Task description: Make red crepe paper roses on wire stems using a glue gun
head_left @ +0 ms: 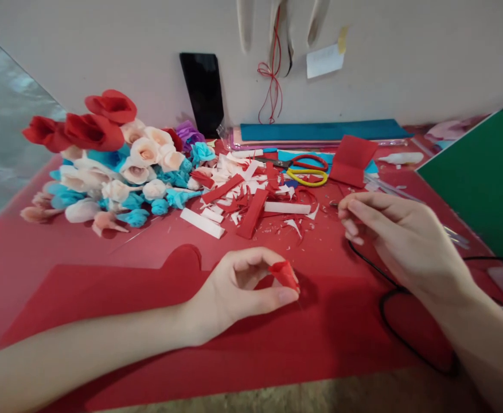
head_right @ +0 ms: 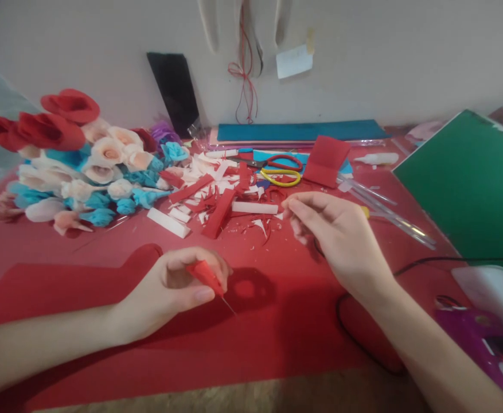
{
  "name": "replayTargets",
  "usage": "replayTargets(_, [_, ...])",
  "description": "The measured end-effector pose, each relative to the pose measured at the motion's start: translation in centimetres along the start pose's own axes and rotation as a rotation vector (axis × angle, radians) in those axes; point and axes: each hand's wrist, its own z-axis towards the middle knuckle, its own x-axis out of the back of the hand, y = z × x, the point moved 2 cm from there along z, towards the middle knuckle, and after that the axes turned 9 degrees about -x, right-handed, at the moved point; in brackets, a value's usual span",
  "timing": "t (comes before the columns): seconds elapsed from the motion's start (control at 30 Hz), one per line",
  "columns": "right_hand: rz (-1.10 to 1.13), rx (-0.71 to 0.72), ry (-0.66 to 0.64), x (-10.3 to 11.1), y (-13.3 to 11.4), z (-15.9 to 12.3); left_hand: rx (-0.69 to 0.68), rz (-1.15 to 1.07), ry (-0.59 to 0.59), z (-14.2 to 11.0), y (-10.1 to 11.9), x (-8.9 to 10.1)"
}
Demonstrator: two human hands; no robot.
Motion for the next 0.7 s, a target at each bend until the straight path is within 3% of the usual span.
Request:
replayTargets(0.17, [-0.019, -0.01, -0.038, -0.6, -0.2, -0.7, -0.008, 0.005, 0.016, -0.1, -0.1, 0.0])
replayTargets(0.3, [-0.164, 0.08, -0.054, -0.8, -1.2, -1.3, -0.028, -0.03, 0.02, -0.1, 0.0, 0.0])
replayTargets(0.37, [-0.274, 0.186, -0.076, -1.1, -1.9, -1.8, -0.015, -0.04, 0.015, -0.1, 0.0, -0.1])
replayTargets(0.53, [-0.653, 0.635, -0.222, -2.7, -2.5, -3.3, -0.012, -0.075, 0.002, -0.1, 0.1, -0.1])
replayTargets(0.6, [-0.688, 0.677, -0.27, -3.2, -2.2, -3.9, -0.011, -0.077, -0.014, -0.2, 0.1, -0.2])
replayTargets(0.7, [-0.536, 0.636, -0.315, -3.3, -2.1, -4.3, -0.017, -0.076, -0.027, -0.2, 0.1, -0.2])
